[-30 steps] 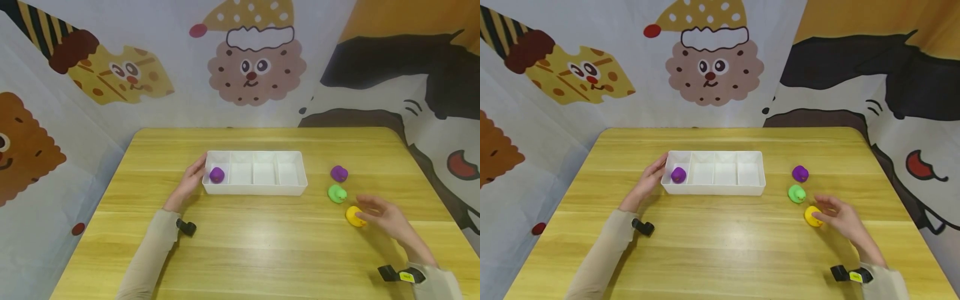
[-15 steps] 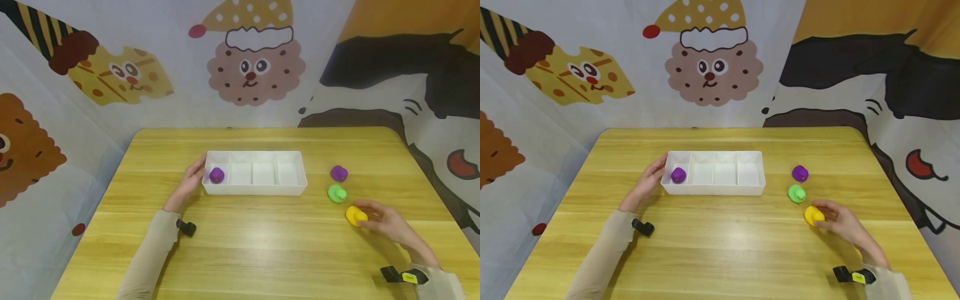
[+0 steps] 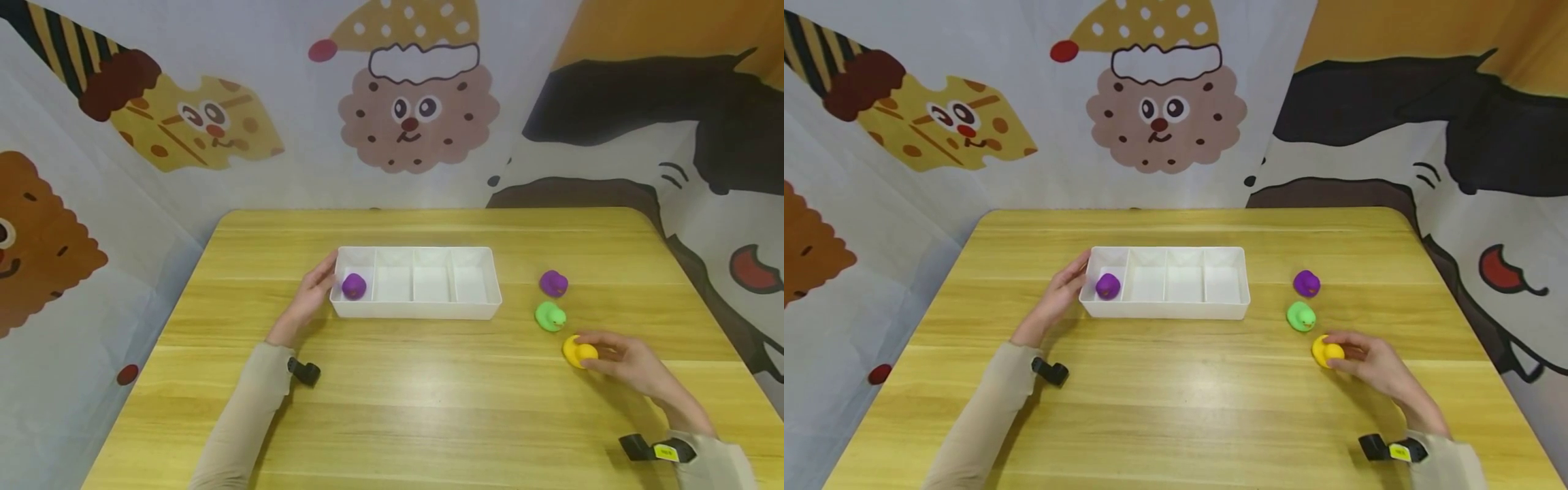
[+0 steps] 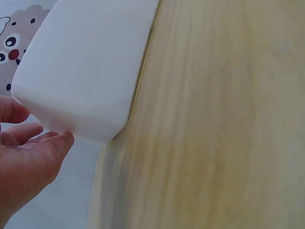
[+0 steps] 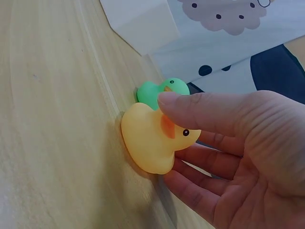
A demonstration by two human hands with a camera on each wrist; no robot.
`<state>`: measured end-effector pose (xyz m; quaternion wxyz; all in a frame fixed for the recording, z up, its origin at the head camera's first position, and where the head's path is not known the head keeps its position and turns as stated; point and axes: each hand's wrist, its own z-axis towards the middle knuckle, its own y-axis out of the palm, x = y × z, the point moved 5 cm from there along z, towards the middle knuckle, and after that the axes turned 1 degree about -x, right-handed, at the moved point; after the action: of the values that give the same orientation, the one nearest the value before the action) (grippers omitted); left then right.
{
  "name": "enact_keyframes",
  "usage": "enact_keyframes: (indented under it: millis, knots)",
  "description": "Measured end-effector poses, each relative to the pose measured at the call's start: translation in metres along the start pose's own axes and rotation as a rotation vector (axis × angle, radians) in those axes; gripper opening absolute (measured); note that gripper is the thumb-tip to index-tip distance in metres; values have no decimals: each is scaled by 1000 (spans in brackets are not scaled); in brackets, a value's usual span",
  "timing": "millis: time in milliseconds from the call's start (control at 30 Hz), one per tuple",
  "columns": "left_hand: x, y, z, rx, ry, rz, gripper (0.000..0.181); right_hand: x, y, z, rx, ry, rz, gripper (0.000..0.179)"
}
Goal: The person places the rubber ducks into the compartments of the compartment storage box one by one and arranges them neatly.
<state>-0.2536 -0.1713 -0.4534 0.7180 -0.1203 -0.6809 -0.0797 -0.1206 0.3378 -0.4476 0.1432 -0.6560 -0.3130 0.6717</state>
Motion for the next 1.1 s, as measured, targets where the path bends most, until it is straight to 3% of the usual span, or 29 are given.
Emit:
enact_keyframes:
  millis: [167, 500, 900, 1100]
  knots:
    - [1, 0, -1, 1, 1, 6, 53, 0, 0, 0, 8, -21, 17, 31]
    - [2, 0, -2, -4, 3, 12, 52, -1, -2, 0, 14, 20, -9, 31]
    - [2, -1, -1, 10, -2, 24, 52, -15, -10, 7, 14, -31, -31, 32]
    - [2, 0, -1, 16, 12, 4, 51, -29, -17, 18, 20, -16, -36, 31]
